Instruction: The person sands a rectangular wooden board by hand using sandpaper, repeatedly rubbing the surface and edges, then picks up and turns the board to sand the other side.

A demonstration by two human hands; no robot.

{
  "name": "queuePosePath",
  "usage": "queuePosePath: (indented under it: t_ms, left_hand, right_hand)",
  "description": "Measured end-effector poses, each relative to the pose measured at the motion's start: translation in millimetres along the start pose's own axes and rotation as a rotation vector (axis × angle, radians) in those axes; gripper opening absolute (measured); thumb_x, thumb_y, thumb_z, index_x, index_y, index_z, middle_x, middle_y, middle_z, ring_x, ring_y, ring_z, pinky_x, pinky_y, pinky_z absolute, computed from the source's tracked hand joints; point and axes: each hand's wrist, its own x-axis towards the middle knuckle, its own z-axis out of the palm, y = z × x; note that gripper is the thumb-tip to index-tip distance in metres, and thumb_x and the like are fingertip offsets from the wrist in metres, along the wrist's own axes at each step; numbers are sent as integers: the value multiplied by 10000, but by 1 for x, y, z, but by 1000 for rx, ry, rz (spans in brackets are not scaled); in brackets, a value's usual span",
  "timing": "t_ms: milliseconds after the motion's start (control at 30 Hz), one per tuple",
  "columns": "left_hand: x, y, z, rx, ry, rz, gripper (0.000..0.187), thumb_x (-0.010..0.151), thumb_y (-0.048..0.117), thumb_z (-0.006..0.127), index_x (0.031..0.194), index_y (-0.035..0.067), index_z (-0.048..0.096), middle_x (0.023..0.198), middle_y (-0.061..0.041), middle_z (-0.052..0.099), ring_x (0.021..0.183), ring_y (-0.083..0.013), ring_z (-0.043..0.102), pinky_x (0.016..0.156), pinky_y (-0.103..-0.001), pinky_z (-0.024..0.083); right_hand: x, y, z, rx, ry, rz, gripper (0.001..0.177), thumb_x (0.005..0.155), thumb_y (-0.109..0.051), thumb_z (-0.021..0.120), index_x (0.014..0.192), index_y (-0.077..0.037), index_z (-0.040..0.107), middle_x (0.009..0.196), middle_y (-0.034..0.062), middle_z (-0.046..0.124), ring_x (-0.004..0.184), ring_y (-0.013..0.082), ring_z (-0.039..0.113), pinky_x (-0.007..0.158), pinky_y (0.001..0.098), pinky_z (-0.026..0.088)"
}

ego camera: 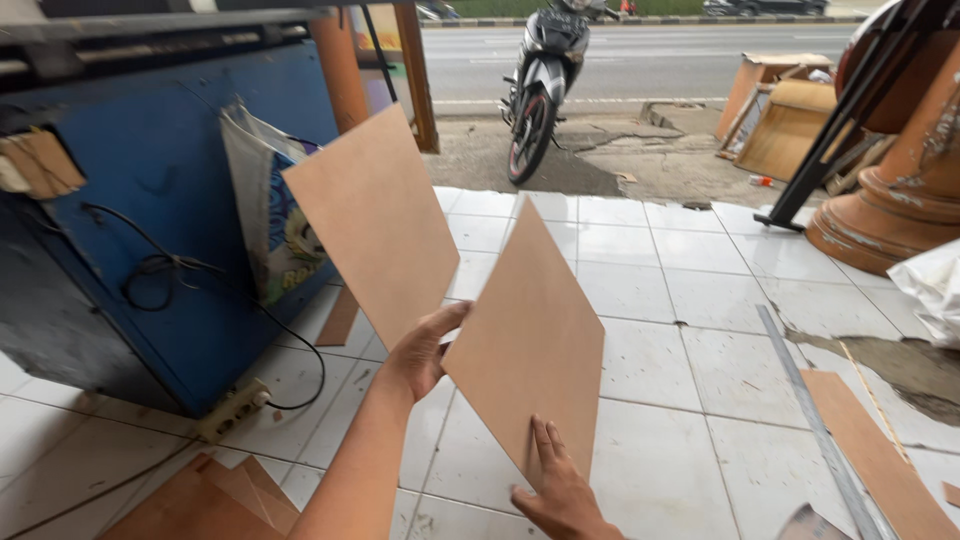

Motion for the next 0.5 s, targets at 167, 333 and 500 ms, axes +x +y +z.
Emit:
queuePosePath:
  t_ms: [167, 333, 500]
  left_hand:
    - [-22, 32, 11, 393, -79, 45, 763, 881, 468, 741, 1583, 177, 670, 1350, 18, 795, 1275, -127, 703, 1087, -300, 454]
    - [-49, 22, -6, 85, 140, 144, 746, 922, 531, 578, 1599, 219, 617, 1583, 21, 677, 1431, -181, 646, 1119, -391, 511]
    - [-8, -68, -84, -145, 403, 152, 554, 974, 424, 624, 1486, 229, 706, 1560, 64, 702, 1528, -179, 598, 1159, -365, 469]
  right_hand:
    - [48, -71, 15, 23, 124, 122, 1024, 1070, -423, 524, 1788, -401, -205, 1841, 260, 143, 1270, 621, 668, 1136, 662, 503]
    - [114, -122, 3, 296, 277, -39, 1058, 1006, -78, 469, 1778, -212, -241, 1842, 216, 170, 1376, 505, 603, 1074, 607, 557]
    - [160, -190, -5, 547, 250, 73, 1099, 1037, -61, 398, 1747, -394, -371, 877, 212, 657, 580, 315, 560, 567, 463, 598]
